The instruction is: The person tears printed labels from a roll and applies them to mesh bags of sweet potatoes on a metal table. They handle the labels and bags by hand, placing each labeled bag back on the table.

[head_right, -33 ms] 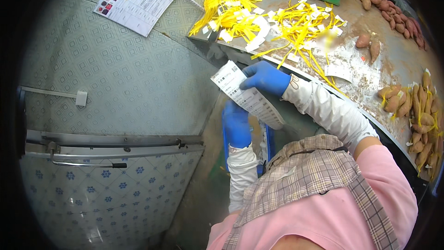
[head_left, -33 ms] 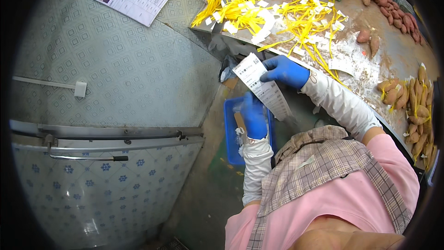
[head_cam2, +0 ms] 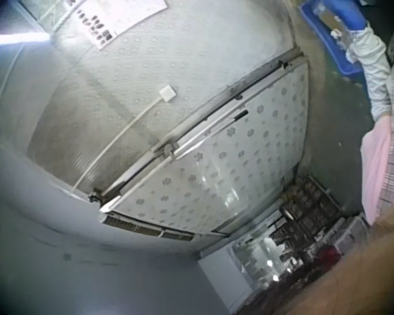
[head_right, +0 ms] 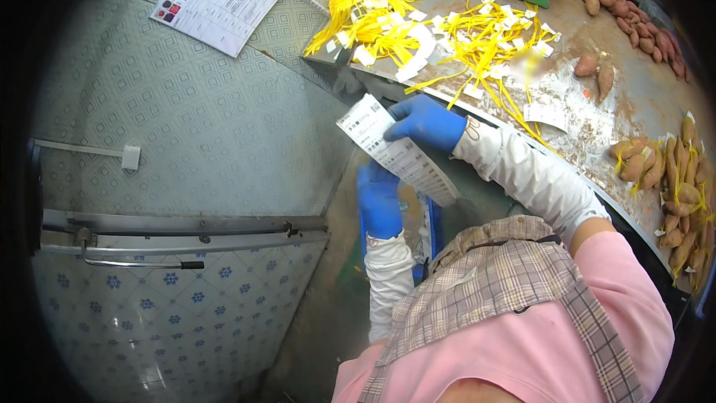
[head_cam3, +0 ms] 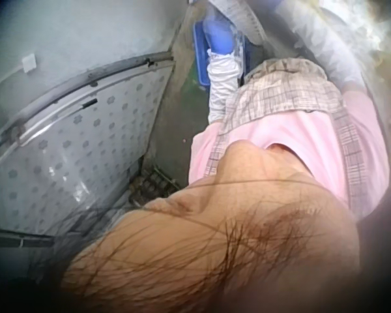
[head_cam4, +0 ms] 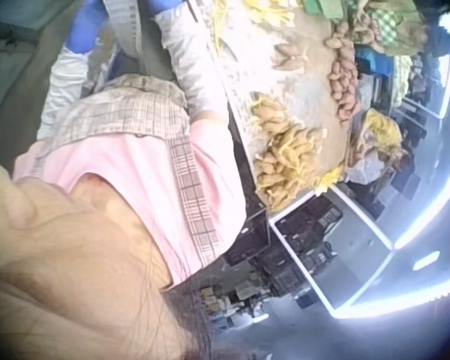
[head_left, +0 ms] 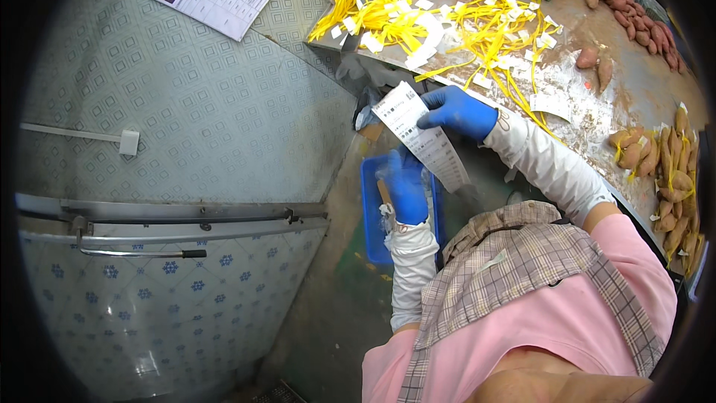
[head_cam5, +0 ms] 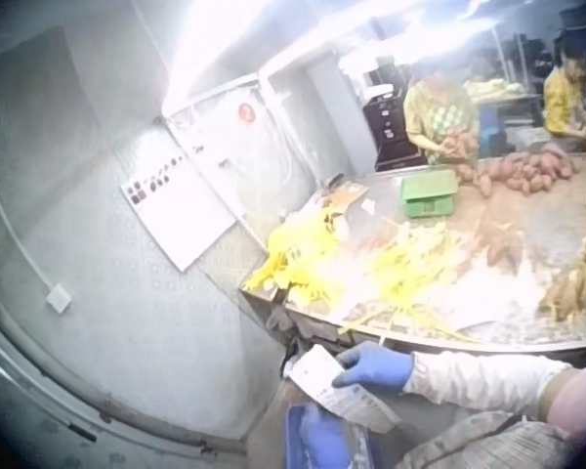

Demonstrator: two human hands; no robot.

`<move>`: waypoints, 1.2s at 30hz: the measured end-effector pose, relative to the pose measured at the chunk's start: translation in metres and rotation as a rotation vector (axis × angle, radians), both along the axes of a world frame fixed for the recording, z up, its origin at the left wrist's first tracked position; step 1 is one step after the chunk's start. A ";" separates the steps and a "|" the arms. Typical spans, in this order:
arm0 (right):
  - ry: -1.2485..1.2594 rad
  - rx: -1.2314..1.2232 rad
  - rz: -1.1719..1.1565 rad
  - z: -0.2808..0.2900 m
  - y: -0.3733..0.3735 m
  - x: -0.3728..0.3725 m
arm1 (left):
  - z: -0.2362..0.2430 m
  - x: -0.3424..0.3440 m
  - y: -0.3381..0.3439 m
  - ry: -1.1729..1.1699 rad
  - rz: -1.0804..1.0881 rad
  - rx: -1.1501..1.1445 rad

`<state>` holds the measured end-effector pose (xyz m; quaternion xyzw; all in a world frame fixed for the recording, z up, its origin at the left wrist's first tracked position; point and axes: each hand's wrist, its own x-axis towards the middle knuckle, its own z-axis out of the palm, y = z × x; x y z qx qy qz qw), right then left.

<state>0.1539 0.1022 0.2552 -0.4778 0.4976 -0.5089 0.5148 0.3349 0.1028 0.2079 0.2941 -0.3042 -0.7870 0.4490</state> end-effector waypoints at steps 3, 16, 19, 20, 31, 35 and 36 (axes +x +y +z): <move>0.020 -0.054 0.016 0.013 -0.011 0.000 | -0.005 0.008 -0.008 -0.017 -0.012 -0.164; -0.028 -0.299 0.084 0.099 -0.039 0.008 | 0.069 -0.011 -0.011 -0.392 0.073 -0.474; -0.044 -0.349 0.074 0.109 -0.037 0.012 | 0.079 -0.022 -0.009 -0.318 0.171 -0.496; -0.027 -0.361 0.071 0.112 -0.037 0.012 | 0.081 -0.022 -0.010 -0.325 0.187 -0.488; -0.209 -0.365 0.154 0.126 -0.046 0.003 | 0.123 -0.030 -0.014 -0.376 0.440 -0.493; -0.421 -0.083 0.419 0.052 -0.051 -0.007 | 0.155 -0.035 -0.020 -0.360 0.500 -0.538; -0.342 -0.121 0.412 0.045 -0.043 -0.005 | 0.158 -0.030 -0.023 -0.383 0.530 -0.558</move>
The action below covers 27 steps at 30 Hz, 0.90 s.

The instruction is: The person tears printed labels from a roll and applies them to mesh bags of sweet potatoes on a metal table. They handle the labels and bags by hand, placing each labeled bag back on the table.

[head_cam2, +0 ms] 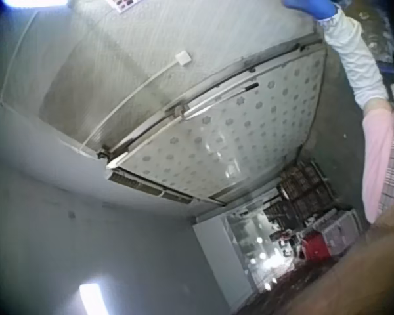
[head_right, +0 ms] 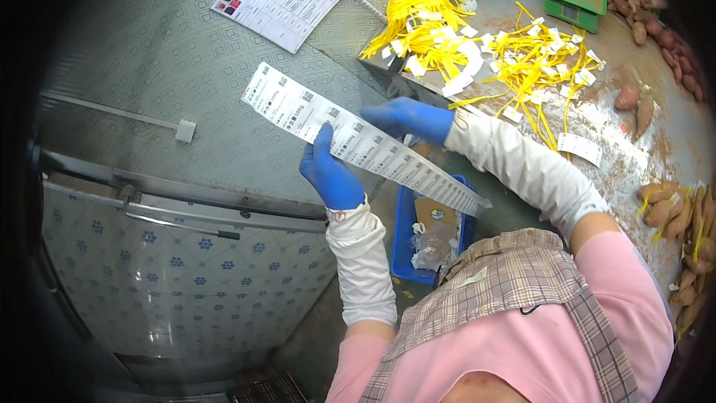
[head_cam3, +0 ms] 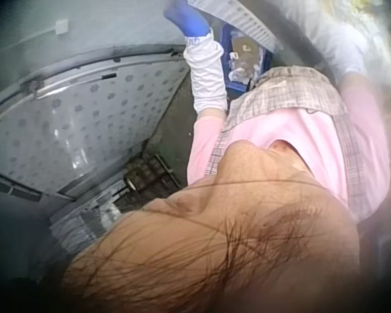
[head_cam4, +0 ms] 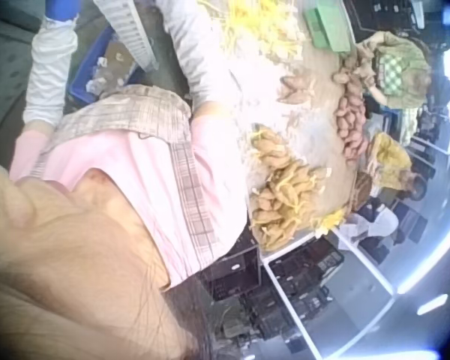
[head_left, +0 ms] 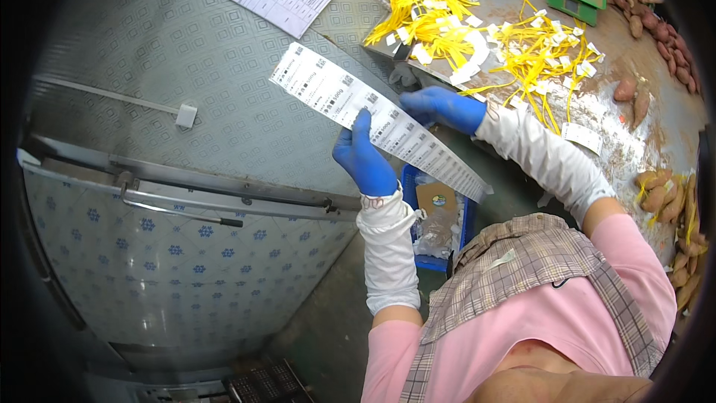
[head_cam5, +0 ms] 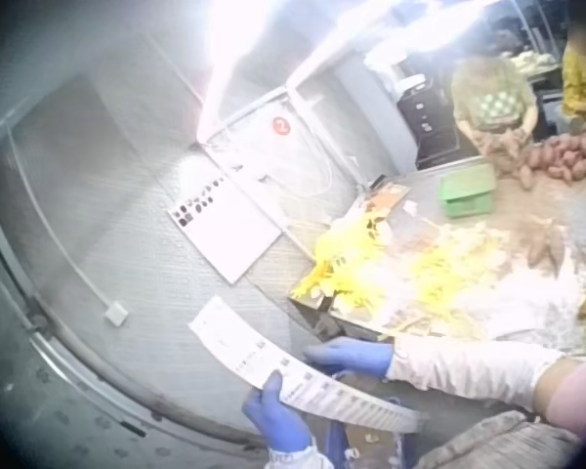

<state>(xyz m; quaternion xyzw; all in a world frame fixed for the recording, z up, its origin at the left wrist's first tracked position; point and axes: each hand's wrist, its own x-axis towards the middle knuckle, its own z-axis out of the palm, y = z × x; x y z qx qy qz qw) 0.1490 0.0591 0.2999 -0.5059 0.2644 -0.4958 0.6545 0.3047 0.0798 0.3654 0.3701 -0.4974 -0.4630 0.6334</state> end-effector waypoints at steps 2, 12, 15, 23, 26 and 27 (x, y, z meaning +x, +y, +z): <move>0.238 -0.109 -0.092 -0.002 0.015 0.002 | 0.004 0.000 -0.005 0.025 0.027 -0.021; 0.326 -0.142 -0.267 0.010 0.019 0.012 | -0.006 -0.001 -0.025 0.085 -0.114 0.070; 0.228 -0.091 -0.299 0.020 0.013 0.003 | -0.028 0.004 -0.035 0.257 -0.375 0.133; 0.217 -0.043 -0.398 0.036 -0.005 -0.006 | -0.104 0.017 -0.004 0.063 -0.498 0.357; 0.197 -0.060 -0.411 0.031 -0.012 -0.009 | -0.100 0.001 0.012 0.050 -0.427 0.379; 0.203 -0.061 -0.404 0.031 -0.012 -0.008 | -0.097 -0.001 0.016 0.014 -0.382 0.354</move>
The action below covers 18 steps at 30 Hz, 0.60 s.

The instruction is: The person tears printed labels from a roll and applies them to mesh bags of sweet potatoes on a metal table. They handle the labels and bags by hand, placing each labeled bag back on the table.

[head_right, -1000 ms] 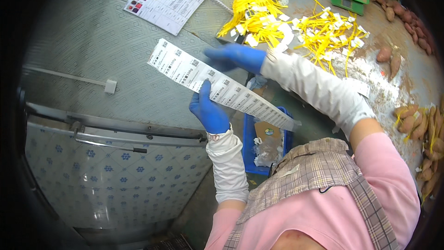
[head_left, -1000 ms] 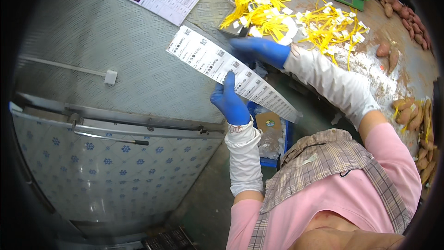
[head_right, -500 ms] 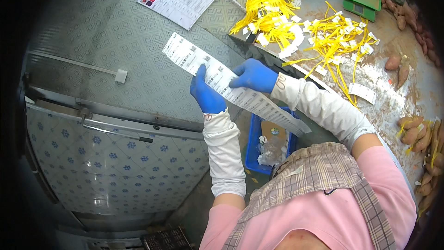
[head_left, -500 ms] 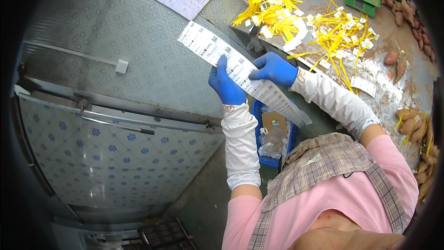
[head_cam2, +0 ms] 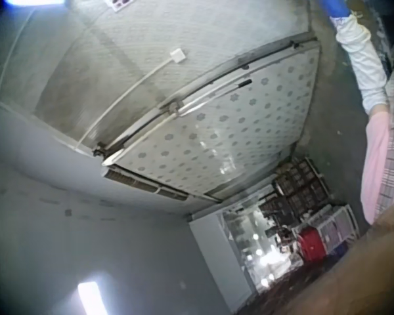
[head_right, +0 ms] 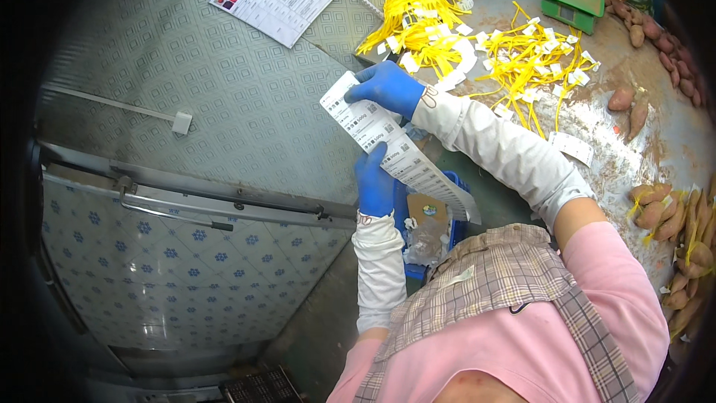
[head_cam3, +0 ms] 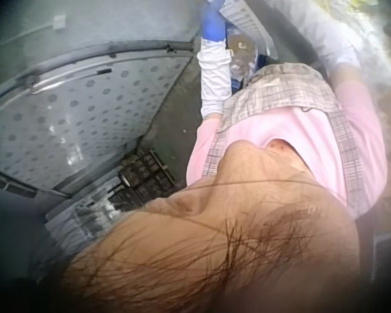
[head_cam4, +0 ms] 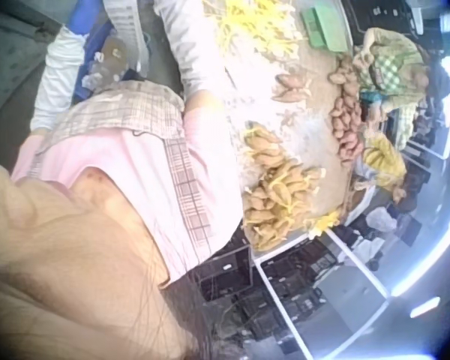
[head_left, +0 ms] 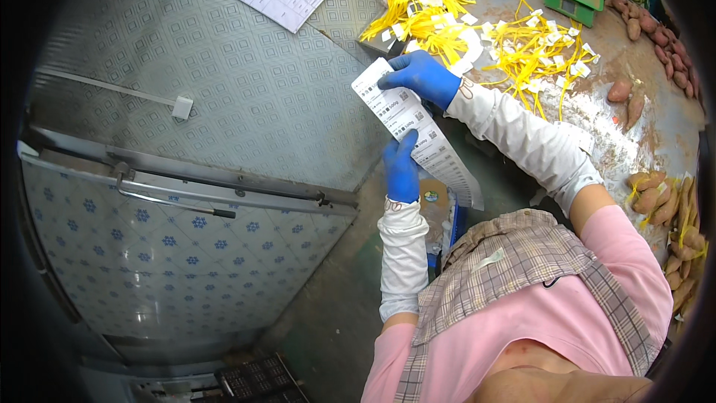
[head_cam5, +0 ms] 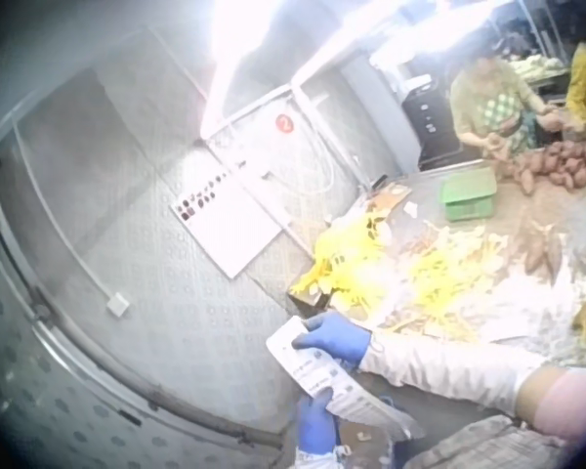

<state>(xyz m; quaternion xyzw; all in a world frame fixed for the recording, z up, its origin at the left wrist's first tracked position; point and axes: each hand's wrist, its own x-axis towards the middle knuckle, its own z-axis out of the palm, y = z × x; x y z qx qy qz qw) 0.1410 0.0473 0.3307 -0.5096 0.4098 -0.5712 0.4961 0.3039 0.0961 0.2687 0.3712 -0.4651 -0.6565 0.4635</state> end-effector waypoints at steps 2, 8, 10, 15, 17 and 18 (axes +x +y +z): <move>0.014 0.001 0.010 0.000 0.000 0.002 | 0.005 -0.003 0.002 0.008 0.035 0.000; -0.154 -0.009 0.119 -0.008 -0.008 0.013 | 0.001 -0.002 -0.007 0.033 0.215 -0.055; -0.329 0.092 0.291 -0.015 -0.004 0.011 | 0.011 -0.002 -0.008 0.028 0.273 -0.081; -0.242 0.201 0.471 -0.078 0.013 0.012 | 0.040 0.006 -0.013 0.001 0.398 -0.117; -0.213 0.142 0.382 -0.087 0.027 0.016 | 0.038 0.010 -0.023 -0.012 0.408 -0.120; -0.148 0.140 0.381 -0.088 0.029 0.018 | 0.039 0.011 -0.026 -0.016 0.415 -0.118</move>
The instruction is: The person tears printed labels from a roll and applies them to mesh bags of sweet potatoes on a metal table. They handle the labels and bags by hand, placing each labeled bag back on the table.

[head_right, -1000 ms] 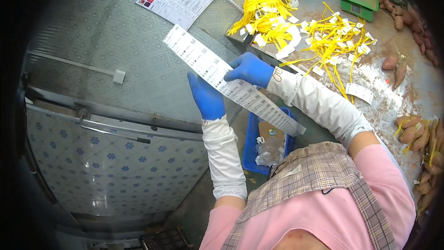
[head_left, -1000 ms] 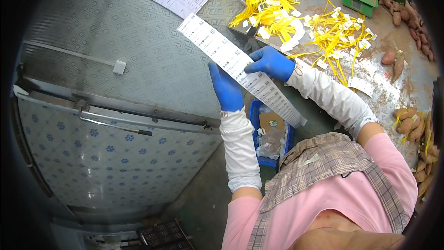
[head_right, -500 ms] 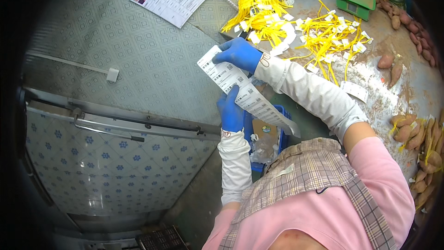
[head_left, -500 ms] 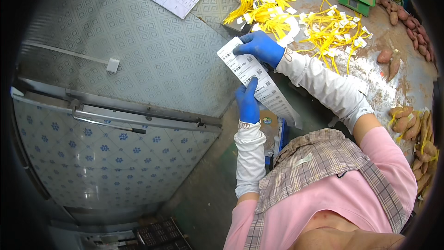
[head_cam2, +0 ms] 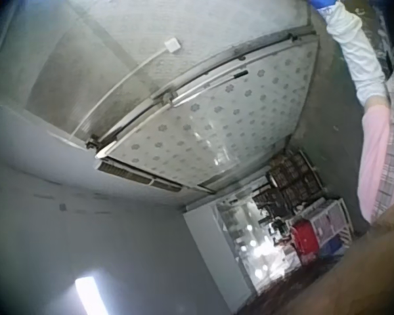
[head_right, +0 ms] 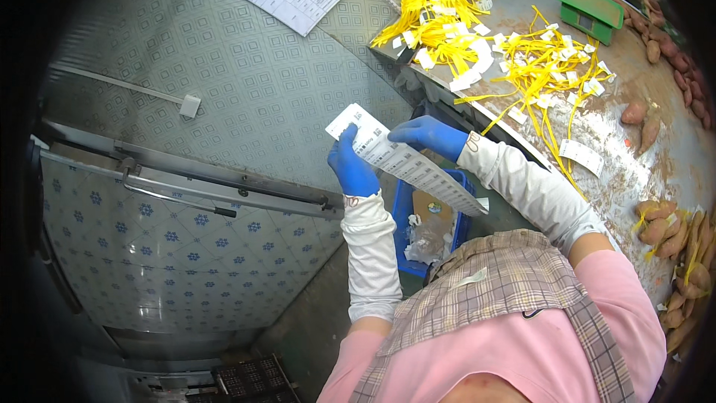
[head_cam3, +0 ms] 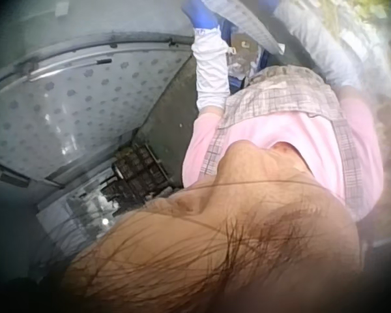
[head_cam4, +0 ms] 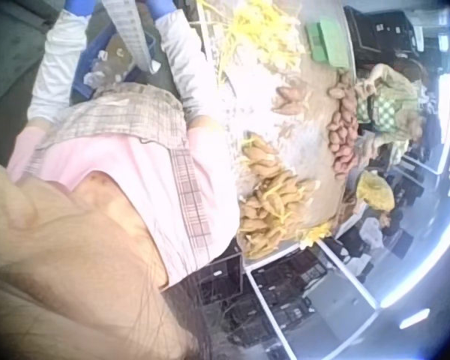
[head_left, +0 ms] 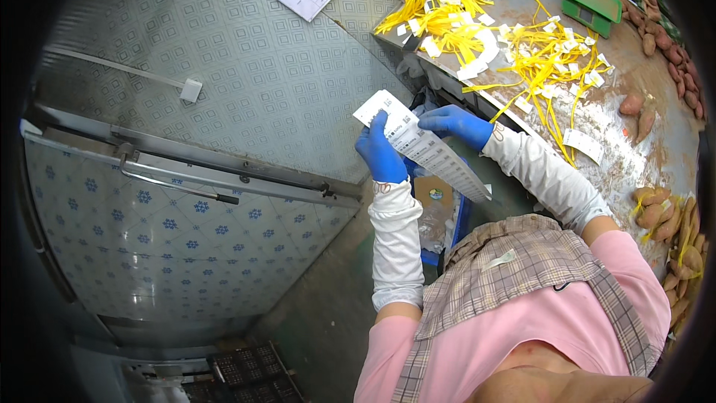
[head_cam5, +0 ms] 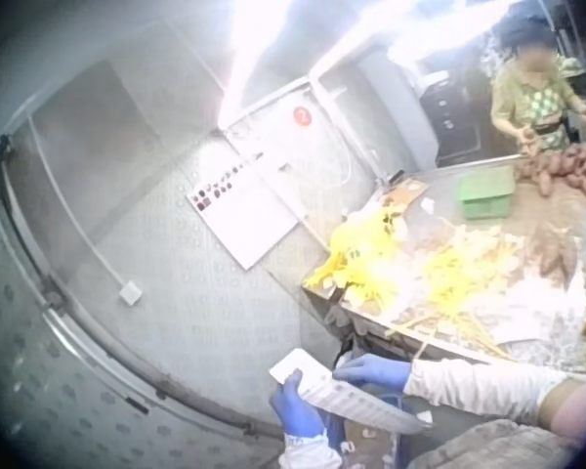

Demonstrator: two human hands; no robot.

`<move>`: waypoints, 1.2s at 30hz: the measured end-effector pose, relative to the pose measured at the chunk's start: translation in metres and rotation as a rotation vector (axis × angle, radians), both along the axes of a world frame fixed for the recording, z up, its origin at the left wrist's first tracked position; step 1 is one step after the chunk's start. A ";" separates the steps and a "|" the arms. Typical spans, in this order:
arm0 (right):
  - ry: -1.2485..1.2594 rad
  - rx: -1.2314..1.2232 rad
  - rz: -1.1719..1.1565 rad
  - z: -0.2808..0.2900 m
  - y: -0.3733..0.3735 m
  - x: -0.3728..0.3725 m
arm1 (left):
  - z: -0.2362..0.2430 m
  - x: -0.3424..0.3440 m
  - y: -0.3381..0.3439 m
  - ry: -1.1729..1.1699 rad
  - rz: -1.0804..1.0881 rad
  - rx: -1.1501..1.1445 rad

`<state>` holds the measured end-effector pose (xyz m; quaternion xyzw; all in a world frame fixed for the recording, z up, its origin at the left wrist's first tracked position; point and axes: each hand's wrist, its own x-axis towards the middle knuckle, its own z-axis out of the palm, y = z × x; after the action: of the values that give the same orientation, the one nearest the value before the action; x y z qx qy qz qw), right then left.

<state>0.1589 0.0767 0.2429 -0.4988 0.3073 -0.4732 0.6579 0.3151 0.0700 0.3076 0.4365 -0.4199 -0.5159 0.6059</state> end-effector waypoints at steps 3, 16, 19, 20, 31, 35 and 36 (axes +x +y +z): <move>0.123 -0.084 -0.023 0.006 0.010 0.007 | 0.001 0.005 -0.007 -0.024 0.012 0.027; 0.256 -0.076 -0.201 0.011 0.006 0.021 | -0.010 0.013 -0.027 -0.016 -0.095 0.014; 0.141 -0.037 -0.242 0.010 -0.004 0.018 | -0.013 0.008 -0.019 0.354 -0.347 0.110; 0.085 -0.026 -0.260 0.011 -0.009 0.016 | -0.028 0.013 -0.024 0.248 -0.423 0.113; 0.002 0.071 -0.336 0.018 -0.037 -0.004 | -0.081 0.010 0.023 0.042 -0.628 0.265; 0.020 0.068 -0.327 0.022 -0.032 0.000 | -0.100 0.008 0.026 0.112 -0.609 0.294; 0.034 0.056 -0.328 0.023 -0.032 -0.001 | -0.099 0.006 0.027 0.089 -0.614 0.268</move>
<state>0.1578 0.0450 0.2656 -0.4311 0.4091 -0.5570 0.5801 0.3213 0.0969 0.2089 0.3424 -0.4332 -0.7436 0.3770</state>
